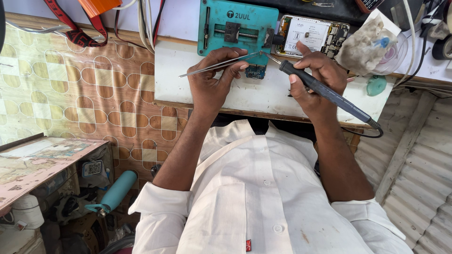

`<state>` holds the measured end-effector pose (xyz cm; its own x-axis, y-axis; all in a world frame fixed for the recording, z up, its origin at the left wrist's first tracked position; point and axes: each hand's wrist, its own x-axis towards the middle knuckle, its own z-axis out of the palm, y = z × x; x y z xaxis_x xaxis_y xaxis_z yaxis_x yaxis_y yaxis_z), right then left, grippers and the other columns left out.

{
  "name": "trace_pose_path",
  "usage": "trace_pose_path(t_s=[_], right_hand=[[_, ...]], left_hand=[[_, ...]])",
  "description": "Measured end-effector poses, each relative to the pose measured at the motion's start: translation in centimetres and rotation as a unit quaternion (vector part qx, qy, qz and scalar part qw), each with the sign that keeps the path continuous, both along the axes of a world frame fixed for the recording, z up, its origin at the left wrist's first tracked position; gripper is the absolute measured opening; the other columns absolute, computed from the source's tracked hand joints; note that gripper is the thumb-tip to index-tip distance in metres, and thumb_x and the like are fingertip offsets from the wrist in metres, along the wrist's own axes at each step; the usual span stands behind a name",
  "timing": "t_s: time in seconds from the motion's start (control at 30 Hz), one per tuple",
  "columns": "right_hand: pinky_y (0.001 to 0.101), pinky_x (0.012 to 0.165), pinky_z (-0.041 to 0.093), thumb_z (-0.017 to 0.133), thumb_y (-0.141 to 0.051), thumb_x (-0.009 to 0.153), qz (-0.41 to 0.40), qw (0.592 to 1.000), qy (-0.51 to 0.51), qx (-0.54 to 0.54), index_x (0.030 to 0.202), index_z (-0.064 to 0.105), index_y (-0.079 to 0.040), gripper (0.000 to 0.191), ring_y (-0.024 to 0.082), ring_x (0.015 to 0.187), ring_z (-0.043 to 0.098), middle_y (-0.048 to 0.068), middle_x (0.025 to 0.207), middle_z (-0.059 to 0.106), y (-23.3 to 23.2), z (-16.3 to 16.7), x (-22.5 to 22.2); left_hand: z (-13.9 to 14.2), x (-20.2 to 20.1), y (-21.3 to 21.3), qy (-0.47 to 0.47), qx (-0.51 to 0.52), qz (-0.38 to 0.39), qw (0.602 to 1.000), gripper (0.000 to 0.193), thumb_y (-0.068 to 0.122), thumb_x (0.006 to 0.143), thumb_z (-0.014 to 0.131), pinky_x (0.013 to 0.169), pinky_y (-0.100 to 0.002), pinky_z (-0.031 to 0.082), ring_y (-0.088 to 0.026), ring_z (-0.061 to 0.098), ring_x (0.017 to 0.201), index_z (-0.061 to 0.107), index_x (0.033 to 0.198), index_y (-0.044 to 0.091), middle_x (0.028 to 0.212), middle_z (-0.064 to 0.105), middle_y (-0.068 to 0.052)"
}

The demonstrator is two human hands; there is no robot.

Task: The person opens a small tin of solder paste, then uses tweezers and a soldering iron to work on a small circuit board held in a jig on the workbench. They then use a hot air gun on the board while steadying it with tweezers.

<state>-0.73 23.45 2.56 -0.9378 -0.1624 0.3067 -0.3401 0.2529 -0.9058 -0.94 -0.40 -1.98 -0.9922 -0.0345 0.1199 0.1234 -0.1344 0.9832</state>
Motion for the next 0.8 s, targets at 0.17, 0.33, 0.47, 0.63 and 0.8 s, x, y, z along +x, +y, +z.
trace_pose_path(t_s=[0.17, 0.33, 0.47, 0.63, 0.8], right_hand=[[0.0510, 0.125, 0.050, 0.074, -0.024, 0.106, -0.009, 1.000, -0.012, -0.007, 0.108, 0.061, 0.000, 0.027, 0.012, 0.088, 0.066, 0.010, 0.094, 0.064, 0.0, 0.4, 0.1], [0.0507, 0.126, 0.049, 0.069, -0.028, 0.108, -0.016, 0.999, -0.030, -0.032, 0.108, 0.058, 0.000, 0.031, 0.011, 0.081, 0.067, 0.007, 0.086, 0.063, 0.3, 1.3, 0.0], [0.0512, 0.128, 0.044, 0.066, -0.031, 0.111, -0.020, 0.997, -0.052, -0.060, 0.111, 0.055, 0.001, 0.033, 0.013, 0.078, 0.068, 0.009, 0.081, 0.066, 0.4, 1.1, 0.1], [0.0540, 0.124, 0.050, 0.066, -0.039, 0.112, -0.055, 0.986, -0.071, -0.144, 0.106, 0.056, -0.002, 0.039, 0.018, 0.071, 0.069, 0.012, 0.079, 0.065, 0.4, 0.2, -0.1], [0.0546, 0.118, 0.057, 0.064, -0.049, 0.110, -0.094, 0.946, -0.131, -0.282, 0.102, 0.054, -0.005, 0.046, 0.019, 0.064, 0.065, 0.011, 0.073, 0.061, 1.0, -0.3, 0.3]], left_hand=[[0.4, -0.1, 0.1, -0.006, 0.006, -0.001, 1.000, 0.022, 0.005, 0.097, 0.080, 0.072, -0.024, 0.066, -0.013, 0.077, 0.093, 0.066, 0.114, 0.003, 0.113, 0.077, -0.012], [1.2, -0.2, 0.3, -0.015, 0.006, 0.003, 1.000, 0.021, 0.004, 0.096, 0.080, 0.072, -0.024, 0.065, -0.013, 0.077, 0.093, 0.066, 0.113, 0.003, 0.112, 0.077, -0.013], [1.4, -0.3, 0.5, -0.020, 0.014, 0.001, 1.000, 0.021, 0.004, 0.096, 0.079, 0.071, -0.024, 0.066, -0.013, 0.077, 0.092, 0.066, 0.112, 0.002, 0.112, 0.077, -0.013], [1.6, -0.4, 0.4, -0.027, 0.013, 0.002, 1.000, 0.021, 0.004, 0.096, 0.079, 0.071, -0.024, 0.066, -0.013, 0.077, 0.091, 0.066, 0.112, 0.002, 0.111, 0.078, -0.014], [1.8, -0.2, 0.4, -0.026, 0.010, 0.005, 1.000, 0.021, 0.005, 0.096, 0.079, 0.071, -0.024, 0.066, -0.013, 0.076, 0.091, 0.066, 0.112, 0.001, 0.111, 0.077, -0.014]])
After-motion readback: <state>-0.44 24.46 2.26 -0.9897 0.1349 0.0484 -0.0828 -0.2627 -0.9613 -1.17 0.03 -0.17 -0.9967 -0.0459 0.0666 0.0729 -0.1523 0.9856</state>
